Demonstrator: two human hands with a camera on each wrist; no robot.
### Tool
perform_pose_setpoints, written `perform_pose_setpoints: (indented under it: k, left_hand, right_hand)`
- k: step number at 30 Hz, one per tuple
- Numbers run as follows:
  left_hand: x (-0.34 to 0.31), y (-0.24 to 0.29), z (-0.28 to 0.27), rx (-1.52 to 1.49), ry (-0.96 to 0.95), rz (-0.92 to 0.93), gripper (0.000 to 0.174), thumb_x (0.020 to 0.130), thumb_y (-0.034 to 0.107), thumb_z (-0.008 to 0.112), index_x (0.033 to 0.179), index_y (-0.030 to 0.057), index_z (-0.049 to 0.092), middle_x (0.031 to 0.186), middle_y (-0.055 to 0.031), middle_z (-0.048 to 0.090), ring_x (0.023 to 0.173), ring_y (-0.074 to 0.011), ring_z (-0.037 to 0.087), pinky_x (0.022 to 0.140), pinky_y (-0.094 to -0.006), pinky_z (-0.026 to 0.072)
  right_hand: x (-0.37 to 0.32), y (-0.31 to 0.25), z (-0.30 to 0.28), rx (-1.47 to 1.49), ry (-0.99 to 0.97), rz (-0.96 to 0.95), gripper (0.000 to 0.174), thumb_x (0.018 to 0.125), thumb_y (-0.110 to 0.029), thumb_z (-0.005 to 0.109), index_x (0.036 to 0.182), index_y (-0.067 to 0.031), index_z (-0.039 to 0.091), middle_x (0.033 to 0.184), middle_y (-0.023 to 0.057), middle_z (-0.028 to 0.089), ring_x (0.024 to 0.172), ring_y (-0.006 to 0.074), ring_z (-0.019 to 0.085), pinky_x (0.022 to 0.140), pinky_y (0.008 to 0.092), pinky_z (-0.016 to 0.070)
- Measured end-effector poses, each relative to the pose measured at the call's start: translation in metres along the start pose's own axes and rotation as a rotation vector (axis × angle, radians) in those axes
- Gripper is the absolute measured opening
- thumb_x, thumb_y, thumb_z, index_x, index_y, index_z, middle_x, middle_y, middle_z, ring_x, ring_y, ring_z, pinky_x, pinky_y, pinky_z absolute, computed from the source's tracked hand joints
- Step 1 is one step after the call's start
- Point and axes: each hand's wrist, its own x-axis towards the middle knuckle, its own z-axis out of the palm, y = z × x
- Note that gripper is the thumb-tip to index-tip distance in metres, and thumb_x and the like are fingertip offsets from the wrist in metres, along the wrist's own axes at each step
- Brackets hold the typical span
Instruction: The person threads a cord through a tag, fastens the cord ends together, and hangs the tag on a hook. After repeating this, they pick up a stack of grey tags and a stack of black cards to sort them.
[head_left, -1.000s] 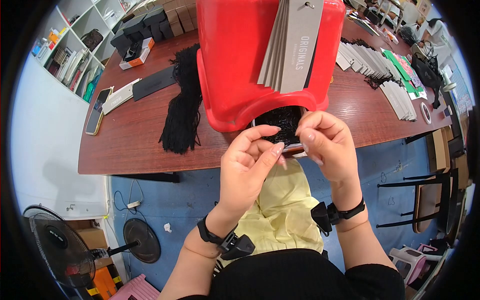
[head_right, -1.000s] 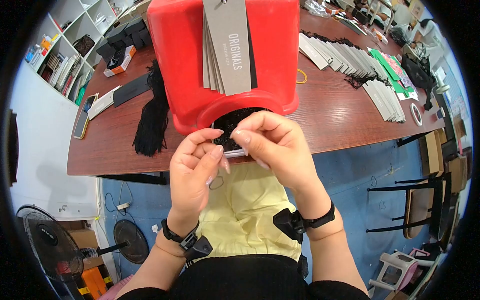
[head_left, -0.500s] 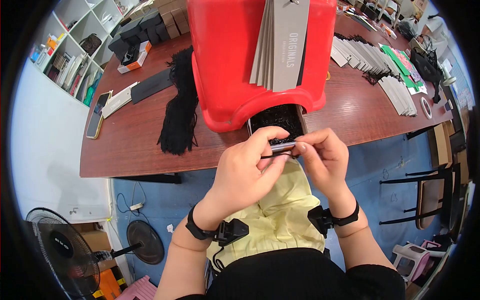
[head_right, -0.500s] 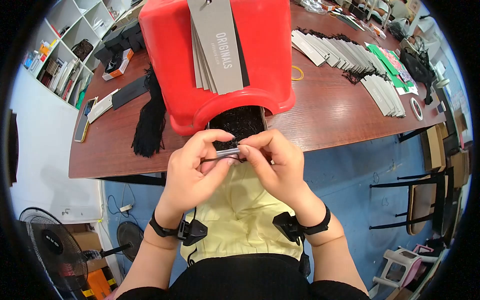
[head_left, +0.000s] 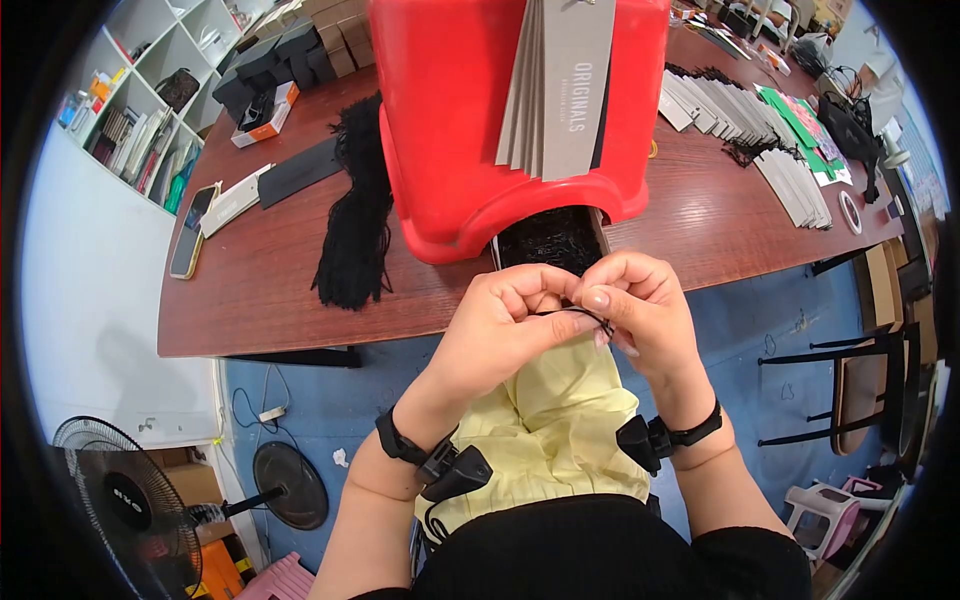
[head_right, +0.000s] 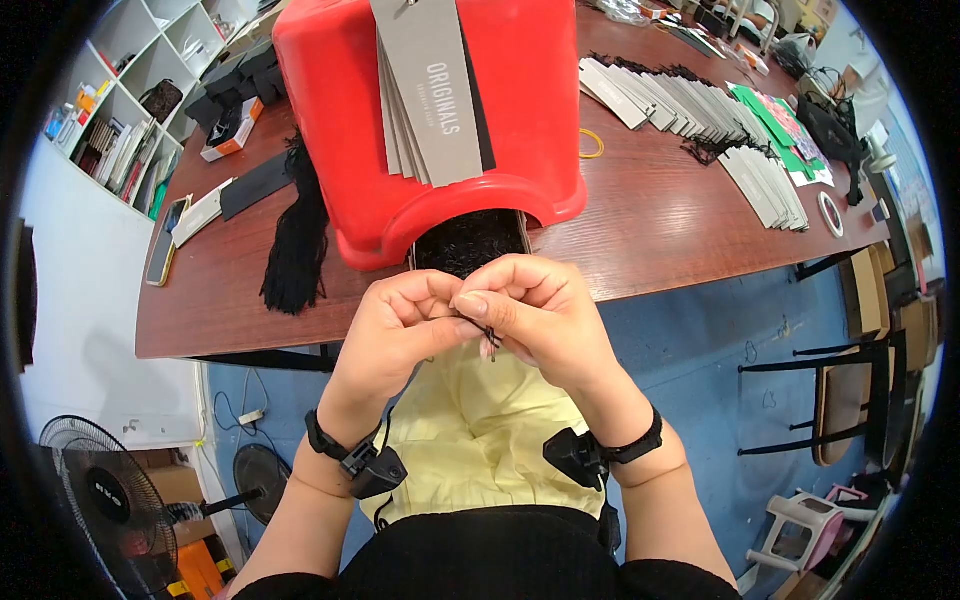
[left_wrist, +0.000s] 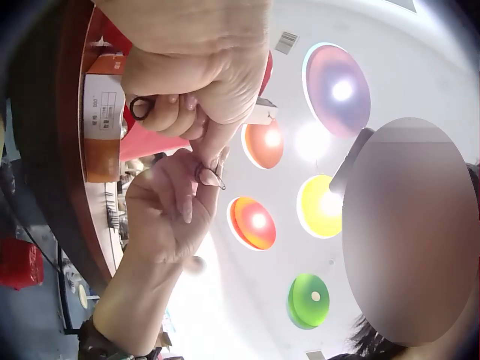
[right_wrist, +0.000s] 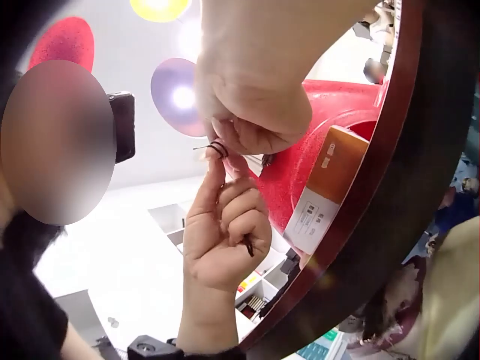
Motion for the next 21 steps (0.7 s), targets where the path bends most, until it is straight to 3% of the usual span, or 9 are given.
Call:
perform_pose_setpoints:
  k: [8,14,16,21]
  left_hand:
    - [-0.003,0.000,-0.004,-0.101,-0.060,-0.008,0.015,0.076,0.000,0.056,0.091,-0.0039,0.054,0.077,-0.0059,0.061,0.073,-0.0061,0.056,0.064,-0.0161,0.0422]
    - [-0.004,0.008,-0.005,0.013,-0.031,-0.094,0.013,0.076,0.003,0.058,0.087,-0.0030,0.057,0.074,-0.0029,0.060,0.069,-0.0027,0.053,0.059,-0.0145,0.0395]
    - [-0.005,0.007,-0.006,0.157,0.007,-0.022,0.012,0.077,0.004,0.058,0.087,-0.0032,0.057,0.074,-0.0031,0.060,0.068,-0.0021,0.052,0.058,-0.0150,0.0397]
    - [-0.005,-0.009,-0.005,0.144,0.080,0.100,0.011,0.078,0.004,0.056,0.086,-0.0030,0.056,0.071,-0.0003,0.058,0.063,0.0000,0.047,0.054,-0.0141,0.0360]
  right_hand:
    - [0.002,0.000,0.003,0.083,-0.045,0.031,0.012,0.078,-0.013,0.058,0.078,-0.0011,0.056,0.060,0.0025,0.054,0.046,0.0035,0.047,0.035,0.0141,0.0268]
    - [0.005,0.010,-0.003,0.164,-0.073,0.129,0.012,0.079,-0.015,0.056,0.078,-0.0028,0.056,0.062,-0.0007,0.052,0.046,0.0013,0.042,0.037,0.0129,0.0271]
    - [0.006,0.010,-0.003,0.172,-0.069,0.142,0.011,0.079,-0.014,0.056,0.078,-0.0031,0.056,0.062,-0.0015,0.052,0.047,0.0010,0.042,0.038,0.0126,0.0269]
    - [0.007,0.008,-0.004,0.232,-0.096,0.176,0.010,0.078,-0.012,0.056,0.084,-0.0036,0.054,0.066,-0.0021,0.051,0.052,0.0008,0.042,0.041,0.0130,0.0267]
